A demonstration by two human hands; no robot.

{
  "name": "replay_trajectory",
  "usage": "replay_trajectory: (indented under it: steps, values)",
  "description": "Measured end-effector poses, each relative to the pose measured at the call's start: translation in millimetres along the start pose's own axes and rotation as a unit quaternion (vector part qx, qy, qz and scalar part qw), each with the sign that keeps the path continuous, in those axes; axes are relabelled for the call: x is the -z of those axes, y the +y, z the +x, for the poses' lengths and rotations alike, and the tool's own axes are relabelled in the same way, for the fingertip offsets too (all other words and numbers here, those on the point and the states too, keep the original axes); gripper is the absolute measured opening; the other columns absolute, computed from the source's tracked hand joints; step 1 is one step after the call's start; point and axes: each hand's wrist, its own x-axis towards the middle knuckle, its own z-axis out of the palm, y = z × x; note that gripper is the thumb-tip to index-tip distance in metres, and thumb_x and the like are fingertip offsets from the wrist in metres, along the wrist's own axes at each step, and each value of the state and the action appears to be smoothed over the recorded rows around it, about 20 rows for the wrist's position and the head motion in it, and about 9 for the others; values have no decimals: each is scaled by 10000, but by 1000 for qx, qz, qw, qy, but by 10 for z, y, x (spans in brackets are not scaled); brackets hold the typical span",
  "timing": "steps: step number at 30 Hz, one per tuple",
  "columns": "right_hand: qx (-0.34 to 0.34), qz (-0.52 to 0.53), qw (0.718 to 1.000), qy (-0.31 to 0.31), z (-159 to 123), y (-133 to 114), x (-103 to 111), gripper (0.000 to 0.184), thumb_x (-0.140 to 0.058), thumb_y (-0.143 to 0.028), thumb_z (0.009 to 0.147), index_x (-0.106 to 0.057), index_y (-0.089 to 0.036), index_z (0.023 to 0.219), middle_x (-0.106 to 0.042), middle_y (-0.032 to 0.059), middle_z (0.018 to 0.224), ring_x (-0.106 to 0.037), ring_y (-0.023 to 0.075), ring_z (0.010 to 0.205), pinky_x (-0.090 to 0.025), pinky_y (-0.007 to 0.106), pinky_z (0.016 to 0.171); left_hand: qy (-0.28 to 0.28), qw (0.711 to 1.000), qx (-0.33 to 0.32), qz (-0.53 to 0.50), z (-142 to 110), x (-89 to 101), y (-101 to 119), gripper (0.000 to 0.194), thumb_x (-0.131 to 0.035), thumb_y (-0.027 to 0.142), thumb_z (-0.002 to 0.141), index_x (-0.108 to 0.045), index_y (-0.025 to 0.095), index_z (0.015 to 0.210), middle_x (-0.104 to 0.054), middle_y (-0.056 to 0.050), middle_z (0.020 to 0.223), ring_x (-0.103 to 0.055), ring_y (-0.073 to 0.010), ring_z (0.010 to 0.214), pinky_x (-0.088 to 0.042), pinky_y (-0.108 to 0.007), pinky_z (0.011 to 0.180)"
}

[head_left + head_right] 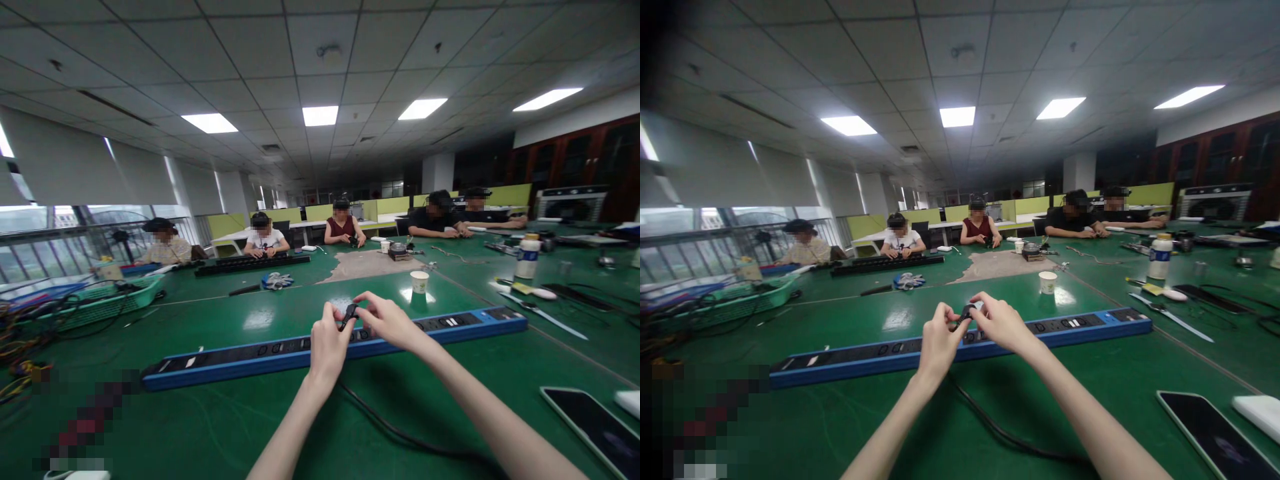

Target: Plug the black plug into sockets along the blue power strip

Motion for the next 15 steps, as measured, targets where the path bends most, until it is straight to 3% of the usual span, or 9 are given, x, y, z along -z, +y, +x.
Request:
replay_trajectory:
  steps: [5,11,13,15]
  values:
    - [-29,-56,997,36,3,87,-138,320,-542,-536,930,-638,-300,1125,-691,-11,772,-626,170,705,-385,255,634,-21,998,-50,-5,-115,-92,139,133,-593,203,895,-470,249,916,-659,13,815,-680,-172,785,-456,-251,713]
    - [-55,-7,997,48,15,484,22,294,-555,-377,892,-598,-273,1164,-626,-49,663,-584,145,623,-368,244,597,-129,982,-93,-100,-250,-170,323,129,-593,253,920,-530,239,1033,-712,-39,1004,-697,-174,938,-530,-273,843]
    - [-60,-24,997,49,13,610,51,284,-539,-352,888,-611,-265,1148,-630,-43,679,-582,143,635,-364,245,605,-175,970,-68,-152,-243,-199,310,177,-513,330,982,-544,241,1131,-723,-60,1079,-712,-167,946,-561,-277,827]
    - [-68,-59,995,43,-1,726,35,254,-518,-352,899,-639,-262,1104,-654,-26,726,-592,147,672,-360,249,623,-213,955,0,-205,-202,-240,218,268,-401,390,1027,-524,240,1213,-720,-78,1122,-735,-148,833,-589,-274,723]
